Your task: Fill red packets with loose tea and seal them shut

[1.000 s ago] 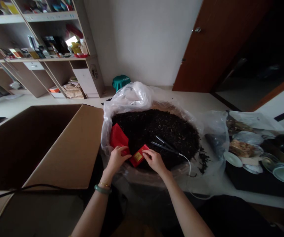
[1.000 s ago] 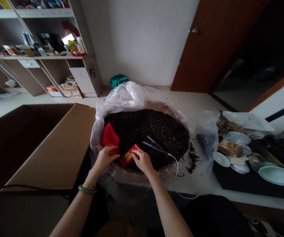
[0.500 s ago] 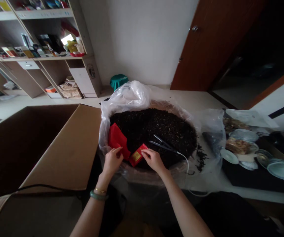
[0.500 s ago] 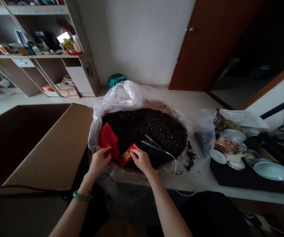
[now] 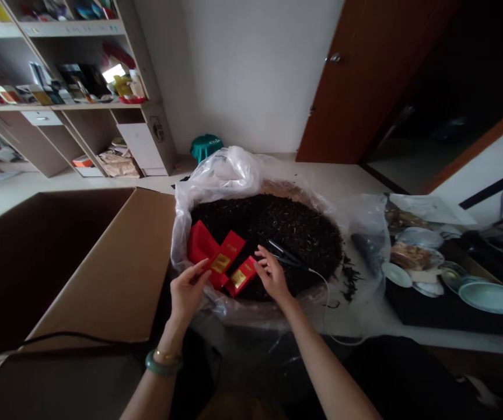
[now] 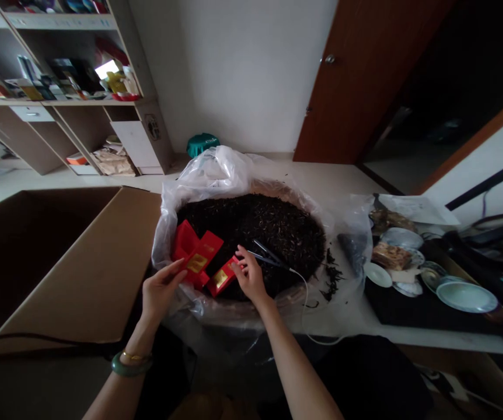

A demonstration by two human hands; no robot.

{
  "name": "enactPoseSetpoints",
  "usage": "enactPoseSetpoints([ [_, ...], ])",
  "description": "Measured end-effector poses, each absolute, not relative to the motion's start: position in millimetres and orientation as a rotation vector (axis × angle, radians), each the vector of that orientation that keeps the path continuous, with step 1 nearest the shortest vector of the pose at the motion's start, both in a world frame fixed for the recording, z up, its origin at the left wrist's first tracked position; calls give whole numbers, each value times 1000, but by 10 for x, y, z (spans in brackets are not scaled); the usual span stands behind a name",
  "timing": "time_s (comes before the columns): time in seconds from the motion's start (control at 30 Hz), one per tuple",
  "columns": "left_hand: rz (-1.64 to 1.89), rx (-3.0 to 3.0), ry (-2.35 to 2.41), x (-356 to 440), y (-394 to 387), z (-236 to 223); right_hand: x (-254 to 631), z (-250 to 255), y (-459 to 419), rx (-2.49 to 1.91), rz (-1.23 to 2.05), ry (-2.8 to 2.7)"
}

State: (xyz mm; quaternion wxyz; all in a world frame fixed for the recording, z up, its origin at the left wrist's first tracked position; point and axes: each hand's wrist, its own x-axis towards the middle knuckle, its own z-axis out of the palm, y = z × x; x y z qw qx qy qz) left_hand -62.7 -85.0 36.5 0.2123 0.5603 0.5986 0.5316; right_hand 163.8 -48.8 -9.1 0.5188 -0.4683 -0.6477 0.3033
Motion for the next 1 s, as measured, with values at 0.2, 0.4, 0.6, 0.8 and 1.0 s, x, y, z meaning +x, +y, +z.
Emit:
enactPoseSetpoints([
  [0.2, 1375, 1556, 1504, -470, -762, 207, 1509, 24, -447, -1057, 643, -1582],
  [0.4, 1357, 1522, 1547, -476, -723, 146, 1390, -7, -445, -1155, 405, -1502],
  [0.6, 1383, 1484, 1549, -477, -721, 94, 1311, 31, -440, -1072, 242, -1599],
  [0.8, 1344, 1469, 1559, -459, -712, 83, 1345, 36, -288, -1311, 150, -1561],
  [1.0, 1247, 1688, 1949, -525, -708, 68, 1295, 75, -152, -1158, 298, -1753],
])
